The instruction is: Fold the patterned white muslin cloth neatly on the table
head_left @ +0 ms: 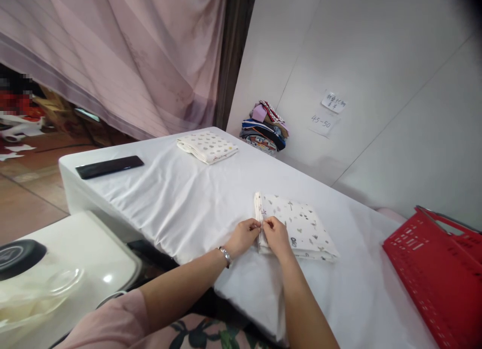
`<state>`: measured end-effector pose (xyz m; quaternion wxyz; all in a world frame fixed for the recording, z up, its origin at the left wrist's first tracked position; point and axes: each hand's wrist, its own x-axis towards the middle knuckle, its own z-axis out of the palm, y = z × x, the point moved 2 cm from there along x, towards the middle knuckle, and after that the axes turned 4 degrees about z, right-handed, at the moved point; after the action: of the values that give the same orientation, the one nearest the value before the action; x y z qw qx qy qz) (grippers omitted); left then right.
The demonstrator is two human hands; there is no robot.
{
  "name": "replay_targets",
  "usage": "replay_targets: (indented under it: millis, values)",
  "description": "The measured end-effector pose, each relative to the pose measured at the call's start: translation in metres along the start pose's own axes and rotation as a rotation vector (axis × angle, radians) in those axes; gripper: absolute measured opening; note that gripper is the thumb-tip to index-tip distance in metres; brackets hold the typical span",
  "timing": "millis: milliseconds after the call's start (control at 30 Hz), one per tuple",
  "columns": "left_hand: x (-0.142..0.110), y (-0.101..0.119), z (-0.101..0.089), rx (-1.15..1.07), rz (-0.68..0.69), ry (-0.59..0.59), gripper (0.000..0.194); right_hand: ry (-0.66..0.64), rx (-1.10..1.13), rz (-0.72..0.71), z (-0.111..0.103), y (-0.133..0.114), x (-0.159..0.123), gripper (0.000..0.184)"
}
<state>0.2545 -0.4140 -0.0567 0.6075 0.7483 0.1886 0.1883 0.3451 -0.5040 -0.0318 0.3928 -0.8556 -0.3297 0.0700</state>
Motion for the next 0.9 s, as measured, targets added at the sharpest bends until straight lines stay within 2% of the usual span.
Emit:
replay_targets:
  millis: [433, 567, 767, 900]
  values:
    - [-0.006, 0.001, 0.0, 0.047, 0.091, -0.003, 0.027, -0.024, -0.086, 0.057, 0.002, 0.0, 0.006, 0.016]
    - [-0.006, -0.001, 0.0, 0.042, 0.091, -0.014, 0.028, 0.006, -0.117, 0.031, 0.002, 0.001, 0.006, 0.017]
    - [-0.001, 0.004, 0.0, 0.039, 0.016, 0.042, 0.024, 0.097, -0.036, -0.014, 0.001, 0.004, -0.001, 0.021]
    - [0.006, 0.006, -0.002, 0.081, -0.029, 0.105, 0.013, 0.105, -0.042, -0.041, 0.003, 0.006, -0.001, 0.021]
